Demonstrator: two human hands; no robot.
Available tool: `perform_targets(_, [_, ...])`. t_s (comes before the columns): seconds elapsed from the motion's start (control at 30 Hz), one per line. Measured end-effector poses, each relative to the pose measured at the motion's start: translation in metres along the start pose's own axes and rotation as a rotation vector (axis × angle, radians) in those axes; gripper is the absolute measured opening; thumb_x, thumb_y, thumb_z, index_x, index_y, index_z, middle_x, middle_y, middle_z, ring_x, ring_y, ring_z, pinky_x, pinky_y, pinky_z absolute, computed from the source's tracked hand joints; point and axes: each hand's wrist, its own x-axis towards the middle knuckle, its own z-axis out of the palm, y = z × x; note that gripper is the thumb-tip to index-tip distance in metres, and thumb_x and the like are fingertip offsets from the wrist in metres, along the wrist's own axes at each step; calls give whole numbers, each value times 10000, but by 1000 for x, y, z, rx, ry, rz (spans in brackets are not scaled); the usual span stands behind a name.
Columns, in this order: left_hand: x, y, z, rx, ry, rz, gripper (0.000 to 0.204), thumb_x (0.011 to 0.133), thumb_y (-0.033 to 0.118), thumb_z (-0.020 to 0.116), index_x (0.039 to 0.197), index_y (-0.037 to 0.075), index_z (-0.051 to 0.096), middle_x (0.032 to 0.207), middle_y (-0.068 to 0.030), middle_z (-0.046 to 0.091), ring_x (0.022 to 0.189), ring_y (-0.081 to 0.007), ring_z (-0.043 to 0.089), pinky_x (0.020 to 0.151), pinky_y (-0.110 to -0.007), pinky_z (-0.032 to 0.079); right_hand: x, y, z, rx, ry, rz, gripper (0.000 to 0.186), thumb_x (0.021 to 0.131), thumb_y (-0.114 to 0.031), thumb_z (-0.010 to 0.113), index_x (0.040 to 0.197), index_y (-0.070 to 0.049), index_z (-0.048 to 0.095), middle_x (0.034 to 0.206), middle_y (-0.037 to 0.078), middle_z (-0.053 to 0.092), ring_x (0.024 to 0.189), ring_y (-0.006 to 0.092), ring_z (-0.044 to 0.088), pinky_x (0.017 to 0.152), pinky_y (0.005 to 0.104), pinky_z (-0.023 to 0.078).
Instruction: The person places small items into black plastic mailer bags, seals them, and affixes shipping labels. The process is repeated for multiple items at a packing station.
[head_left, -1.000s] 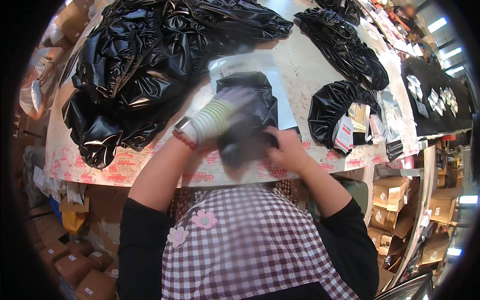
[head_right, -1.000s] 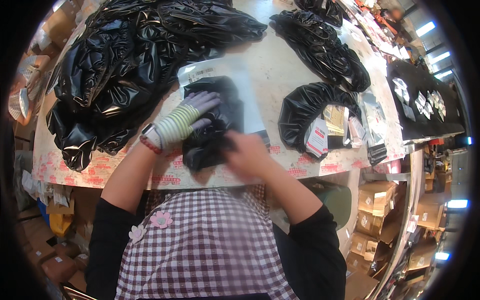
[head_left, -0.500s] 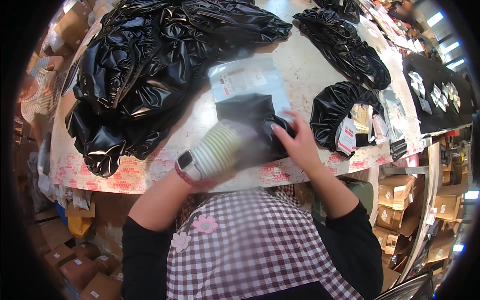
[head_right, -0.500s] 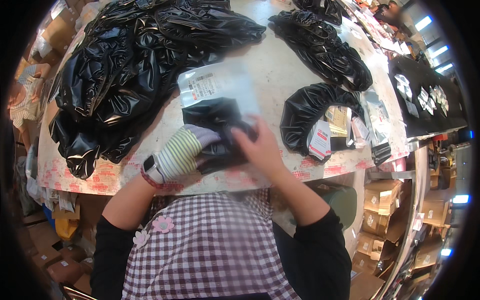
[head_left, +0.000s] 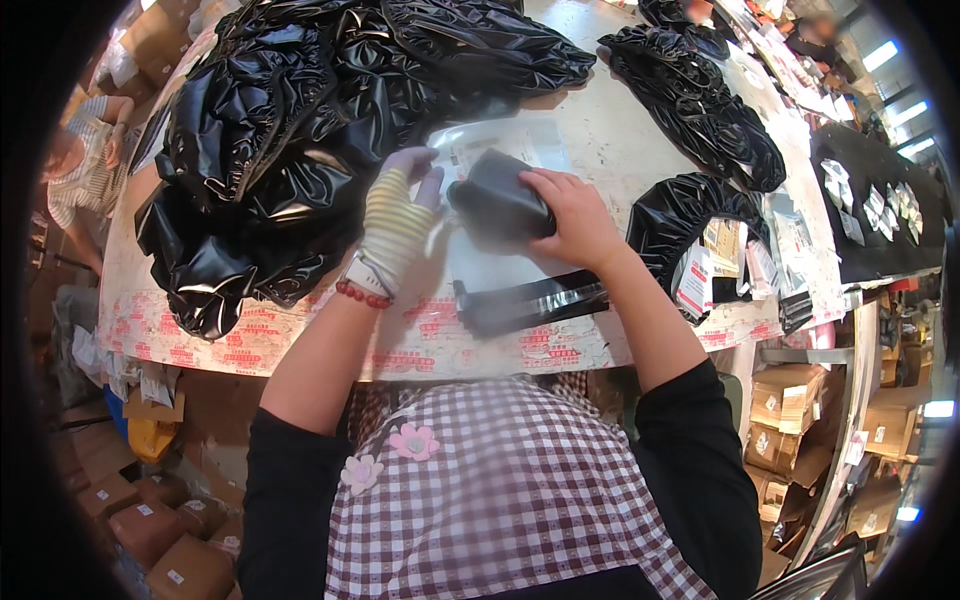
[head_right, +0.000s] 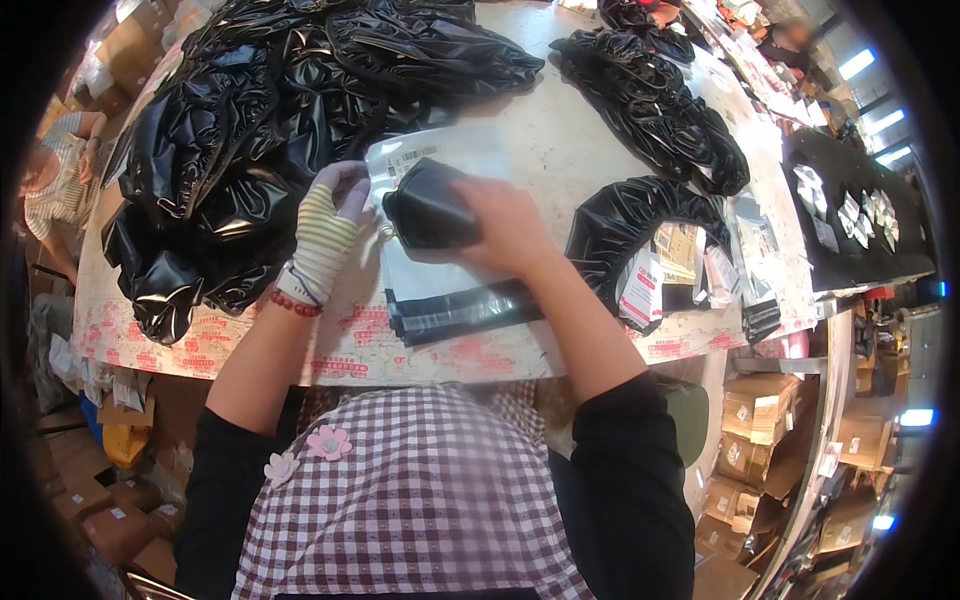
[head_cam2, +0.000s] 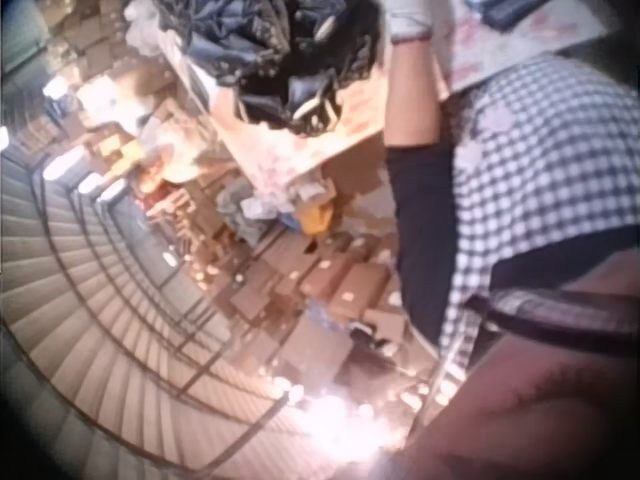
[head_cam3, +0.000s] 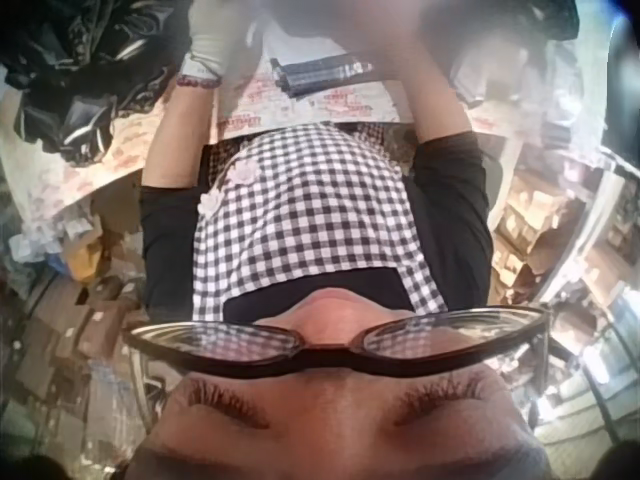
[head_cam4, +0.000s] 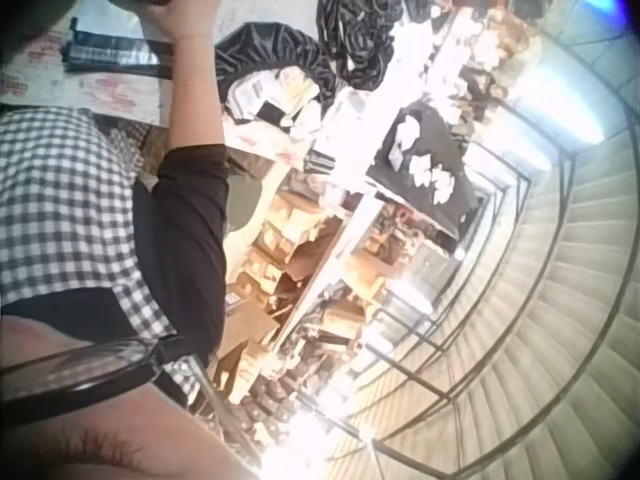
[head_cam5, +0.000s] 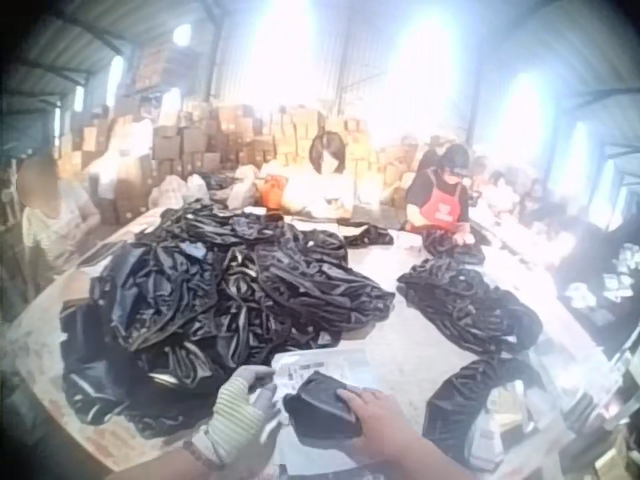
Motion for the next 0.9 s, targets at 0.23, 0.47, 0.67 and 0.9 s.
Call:
perform_targets(0.23, [-37,6,3,660,-271,253,378,859,213,773,1172,21,681,1144,-217,658,1022,-423,641,955,-463,523,8,9,4,62,76,35,625,724,-173,790,1331,-112,651,1241,136,713,1121,361,664,986,436,529])
perform_targets(0.47, [-37,31,-39,915,-323,-100,171,899,146,692,1042,65,744,1076,-200,689,1016,-381,655,913,-457,532,-45,-23,-13,-159,121,44,741,673,-171,840,1378,-125,613,1416,134,621,1204,356,634,981,441,537])
perform_targets(0.67, [-71,75,-67,1261,-214,336,459,894,188,676,1319,27,613,1252,-168,629,1103,-327,621,935,-437,516,-113,-64,-14,-361,6,58,888,618,-213,883,1450,-170,578,1468,174,565,1255,372,597,956,455,547])
perform_targets(0.9, [-68,79,23,888,-822,279,300,913,263,710,1065,15,638,1049,-167,645,959,-344,632,899,-476,517,-107,-44,-37,244,248,395,655,776,5,658,1417,-116,605,1293,166,691,1153,316,683,1002,371,537])
